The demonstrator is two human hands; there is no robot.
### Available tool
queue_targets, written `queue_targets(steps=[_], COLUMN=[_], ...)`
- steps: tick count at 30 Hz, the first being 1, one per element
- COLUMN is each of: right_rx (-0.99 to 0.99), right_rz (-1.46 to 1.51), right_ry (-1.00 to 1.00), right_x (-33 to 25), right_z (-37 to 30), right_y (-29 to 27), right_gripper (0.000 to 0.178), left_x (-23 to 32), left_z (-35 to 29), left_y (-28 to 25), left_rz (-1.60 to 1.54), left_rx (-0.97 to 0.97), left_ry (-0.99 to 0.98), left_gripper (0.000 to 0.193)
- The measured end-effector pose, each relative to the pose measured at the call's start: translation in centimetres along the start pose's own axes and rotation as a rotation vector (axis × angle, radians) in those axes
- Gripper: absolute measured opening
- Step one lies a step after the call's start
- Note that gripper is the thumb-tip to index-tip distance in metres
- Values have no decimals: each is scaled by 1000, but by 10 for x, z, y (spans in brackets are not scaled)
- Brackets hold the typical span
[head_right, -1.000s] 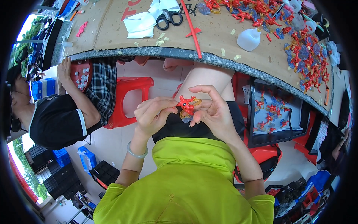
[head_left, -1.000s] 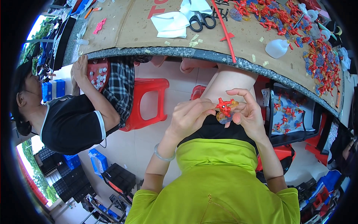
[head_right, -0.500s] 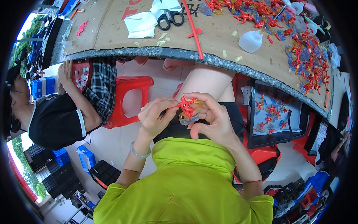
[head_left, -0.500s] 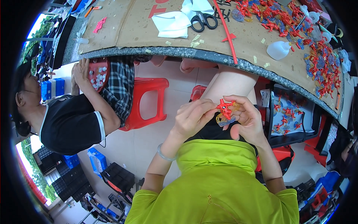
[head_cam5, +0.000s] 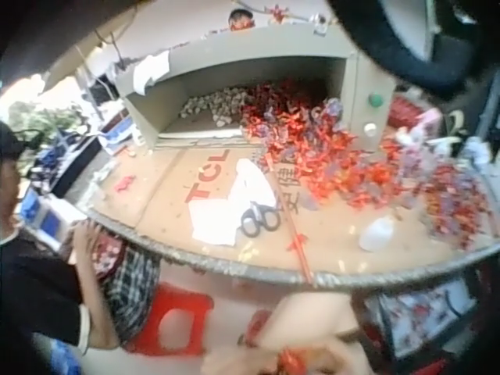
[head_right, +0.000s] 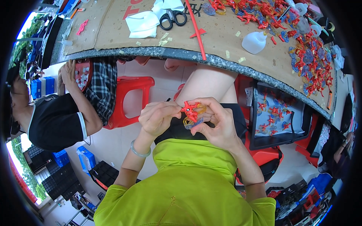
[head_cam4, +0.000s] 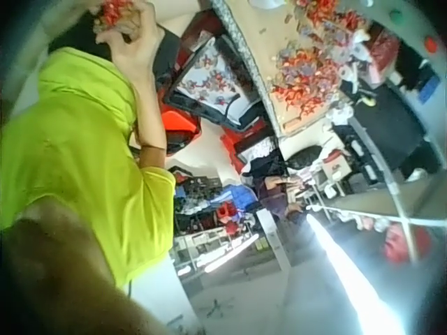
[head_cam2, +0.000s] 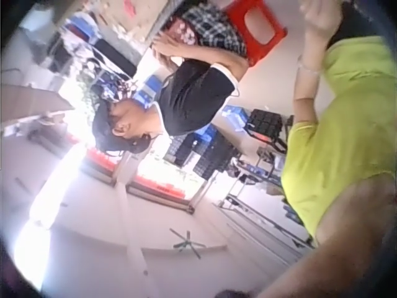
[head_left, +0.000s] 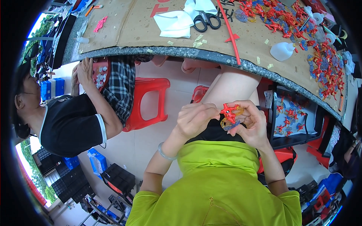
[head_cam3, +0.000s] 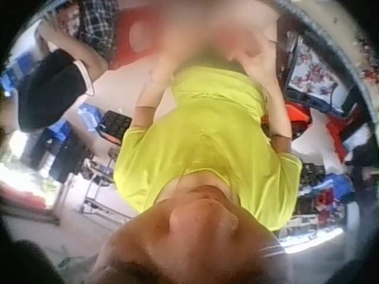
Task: The person assembles toy figures by applying glue from a squeeze bottle and pressing the plastic components together onto bases.
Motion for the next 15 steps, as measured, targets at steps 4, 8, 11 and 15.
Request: queue_targets(steps=[4,8,11,15], right_rx=[29,52,-50,-43], right_rz=[-90,-123,-116,-91], right_ry=[8,22,96,91], right_x=[-3,-8,-3,-2], right_z=[0,-1,-3,-5], right_y=[0,-2,1,1], right_gripper=[50,53,55,56], left_x=[0,1,4,2], left_z=[2,5,2,-2], left_y=[0,4,5,6], left_rz=[-2,-39,-63,-98], left_rx=[-11,-54,-73,-53], left_ry=[20,41,71,73], left_gripper=[19,16,15,18])
Point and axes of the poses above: each hand's wrist, its own z-axis towards the middle knuckle, its own y-axis out of the palm, x = y × z, the point moved 9 cm from there along z, towards the middle knuckle, and after that the axes turned 7 degrees about z, right-handed, at the moved point
